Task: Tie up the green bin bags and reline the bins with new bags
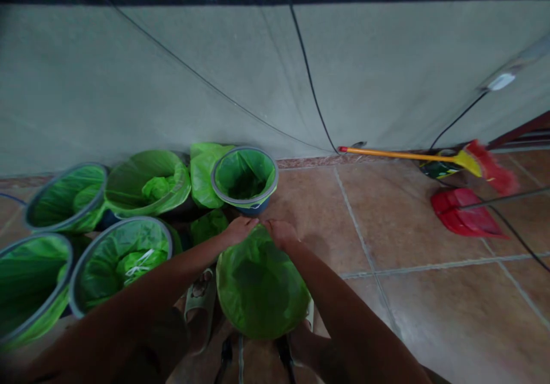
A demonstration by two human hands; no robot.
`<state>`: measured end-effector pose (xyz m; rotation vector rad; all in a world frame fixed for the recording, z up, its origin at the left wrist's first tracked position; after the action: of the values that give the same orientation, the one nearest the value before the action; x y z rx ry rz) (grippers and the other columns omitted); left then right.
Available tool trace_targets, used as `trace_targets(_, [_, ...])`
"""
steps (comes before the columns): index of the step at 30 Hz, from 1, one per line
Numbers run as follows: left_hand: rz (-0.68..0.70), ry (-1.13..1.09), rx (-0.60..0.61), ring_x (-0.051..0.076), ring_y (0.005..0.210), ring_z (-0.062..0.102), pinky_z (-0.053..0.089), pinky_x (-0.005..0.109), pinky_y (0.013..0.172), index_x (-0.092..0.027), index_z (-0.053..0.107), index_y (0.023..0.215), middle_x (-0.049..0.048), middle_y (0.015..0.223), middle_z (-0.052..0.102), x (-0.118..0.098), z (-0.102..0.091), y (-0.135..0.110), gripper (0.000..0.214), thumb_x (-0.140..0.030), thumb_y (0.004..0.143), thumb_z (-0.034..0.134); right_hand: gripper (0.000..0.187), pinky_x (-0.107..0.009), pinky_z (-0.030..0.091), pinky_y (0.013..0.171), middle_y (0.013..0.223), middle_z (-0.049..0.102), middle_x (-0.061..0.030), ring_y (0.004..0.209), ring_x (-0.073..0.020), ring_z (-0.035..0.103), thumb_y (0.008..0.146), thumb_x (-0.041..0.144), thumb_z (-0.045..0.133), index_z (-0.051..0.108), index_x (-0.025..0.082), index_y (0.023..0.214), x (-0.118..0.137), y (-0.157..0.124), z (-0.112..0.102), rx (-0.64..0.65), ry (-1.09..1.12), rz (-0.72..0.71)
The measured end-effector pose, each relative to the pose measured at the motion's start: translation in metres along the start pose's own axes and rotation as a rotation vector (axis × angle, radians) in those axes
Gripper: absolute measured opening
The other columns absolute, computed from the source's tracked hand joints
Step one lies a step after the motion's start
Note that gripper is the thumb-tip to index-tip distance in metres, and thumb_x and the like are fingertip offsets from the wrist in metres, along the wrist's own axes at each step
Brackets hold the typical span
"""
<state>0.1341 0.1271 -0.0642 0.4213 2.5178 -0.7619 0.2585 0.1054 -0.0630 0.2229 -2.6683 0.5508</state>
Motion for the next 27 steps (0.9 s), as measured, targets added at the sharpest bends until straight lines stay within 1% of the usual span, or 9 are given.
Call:
trace_targets(3, [0.126,0.038,-0.009,0.020,0.094,0.068,0.048,0.029,0.089,-0.018,0.074,0.095,0.0078,0.095,0.075,-0.006,0.005,-0.011,0.043,-0.043,0.098,0.040,0.043,-0.027,0.047,0.079,0.101,0.073,-0.0075,0.091,-0.0182,0.067,0.102,0.040,0.033,0.070,0.020,0.103,-0.004,-0.005,0.009,0.026,0.032,-0.061])
trace_targets(6, [0.227,0.151,-0.017,0.022,0.099,0.068,0.047,0.031,0.092,-0.022,0.070,0.108,0.0068,0.102,0.073,-0.010,0.006,-0.020,0.030,-0.038,0.093,0.050,0.032,-0.026,0.046,0.080,0.103,0.072,-0.0074,0.092,-0.0178,0.065,0.097,0.031,0.042,0.070,0.018,0.103,-0.002,-0.010,0.011,0.030,0.115,-0.155])
trace_targets(11, [0.086,0.238,0.025,0.031,0.103,0.067,0.049,0.039,0.090,-0.019,0.063,0.120,0.0113,0.107,0.072,-0.007,0.013,-0.026,0.036,-0.038,0.093,0.048,0.023,-0.025,0.046,0.073,0.097,0.073,-0.0075,0.084,-0.0180,0.065,0.089,0.027,0.050,0.070,0.018,0.097,-0.007,-0.012,0.010,0.052,0.146,-0.076])
trace_targets(13, [0.050,0.220,0.005,0.033,0.112,0.064,0.047,0.041,0.095,-0.018,0.052,0.135,0.0134,0.120,0.068,-0.008,0.009,-0.030,0.054,-0.040,0.087,0.059,0.022,-0.026,0.046,0.073,0.095,0.073,-0.0074,0.085,-0.0182,0.065,0.090,0.026,0.050,0.069,0.018,0.096,-0.011,-0.014,0.008,0.053,0.142,-0.055])
trace_targets(15, [0.031,0.193,-0.018,0.034,0.126,0.055,0.043,0.044,0.102,-0.019,0.034,0.148,0.0161,0.138,0.057,-0.005,0.000,-0.034,0.086,-0.041,0.074,0.073,0.022,-0.026,0.047,0.076,0.097,0.073,-0.0077,0.087,-0.0187,0.065,0.090,0.025,0.050,0.069,0.018,0.100,-0.021,-0.021,0.004,0.011,0.173,-0.009])
trace_targets(17, [0.028,0.158,-0.019,0.034,0.134,0.047,0.040,0.045,0.107,-0.018,0.028,0.151,0.0171,0.148,0.047,0.001,-0.013,-0.037,0.103,-0.045,0.066,0.079,0.026,-0.027,0.047,0.077,0.099,0.073,-0.0093,0.090,-0.0200,0.066,0.091,0.025,0.050,0.067,0.017,0.109,-0.041,-0.034,0.001,-0.087,0.200,0.129])
trace_targets(21, [0.007,0.069,-0.068,0.030,0.130,0.051,0.041,0.038,0.108,-0.014,0.042,0.143,0.0156,0.144,0.052,0.020,-0.043,-0.039,0.082,-0.050,0.075,0.070,0.032,-0.031,0.049,0.077,0.099,0.072,-0.0131,0.091,-0.0240,0.068,0.090,0.027,0.052,0.064,0.016,0.117,-0.071,-0.077,0.007,-0.213,0.137,0.460])
trace_targets(24, [-0.012,0.029,-0.166,0.025,0.121,0.057,0.044,0.035,0.105,-0.015,0.053,0.134,0.0124,0.132,0.061,0.023,-0.057,-0.035,0.055,-0.045,0.088,0.056,0.047,-0.034,0.051,0.083,0.111,0.069,-0.0164,0.101,-0.0278,0.066,0.083,0.033,0.064,0.059,0.014,0.126,-0.063,-0.093,0.007,-0.252,0.114,0.457])
trace_targets(27, [0.069,0.055,-0.243,0.023,0.120,0.057,0.043,0.035,0.106,-0.017,0.058,0.129,0.0099,0.129,0.063,0.006,-0.056,-0.031,0.040,-0.035,0.095,0.047,0.050,-0.038,0.050,0.091,0.127,0.063,-0.0175,0.112,-0.0286,0.062,0.089,0.040,0.056,0.055,0.015,0.132,-0.050,-0.082,-0.018,-0.382,0.150,0.371])
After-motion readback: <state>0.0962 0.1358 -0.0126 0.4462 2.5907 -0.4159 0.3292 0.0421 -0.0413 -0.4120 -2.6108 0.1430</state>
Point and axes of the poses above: each hand's wrist, its own y-axis towards the middle knuckle, its own z-axis out of the palm, x = y × z, the point moved 8 cm from there along y, towards the middle knuckle
